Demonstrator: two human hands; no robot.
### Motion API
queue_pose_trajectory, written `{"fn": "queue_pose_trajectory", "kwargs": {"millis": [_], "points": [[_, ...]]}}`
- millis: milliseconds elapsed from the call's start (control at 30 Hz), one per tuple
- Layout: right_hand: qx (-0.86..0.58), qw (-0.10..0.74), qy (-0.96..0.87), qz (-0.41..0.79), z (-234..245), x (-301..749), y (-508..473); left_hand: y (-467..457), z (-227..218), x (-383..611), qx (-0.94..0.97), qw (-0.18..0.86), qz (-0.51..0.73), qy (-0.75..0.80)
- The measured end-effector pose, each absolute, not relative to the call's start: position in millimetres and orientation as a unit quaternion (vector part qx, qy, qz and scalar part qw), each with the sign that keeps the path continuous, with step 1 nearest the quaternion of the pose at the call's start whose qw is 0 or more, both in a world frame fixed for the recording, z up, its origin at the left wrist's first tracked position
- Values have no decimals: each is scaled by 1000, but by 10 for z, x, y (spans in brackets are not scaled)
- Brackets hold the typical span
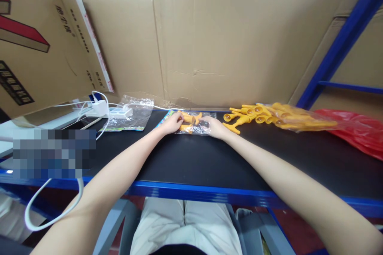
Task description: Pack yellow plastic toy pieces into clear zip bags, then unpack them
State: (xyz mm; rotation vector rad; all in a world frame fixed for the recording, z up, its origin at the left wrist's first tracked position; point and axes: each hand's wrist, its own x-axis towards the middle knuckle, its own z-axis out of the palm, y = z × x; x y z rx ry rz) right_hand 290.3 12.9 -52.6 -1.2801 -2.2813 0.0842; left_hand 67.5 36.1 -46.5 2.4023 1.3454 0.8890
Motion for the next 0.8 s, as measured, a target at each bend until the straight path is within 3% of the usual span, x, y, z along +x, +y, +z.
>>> {"fn": "queue_pose_trajectory", "kwargs": {"millis": [333,600,800], "points": [[-432,290,-852,58,-480,2865,101,406,-488,632,834,144,298,442],[-323,272,-884,202,-449,2819,51,436,-486,600,854,152,260,424],[-298,282,-884,224,-456,2808,99,441,-464,604,872,143,241,401]]}}
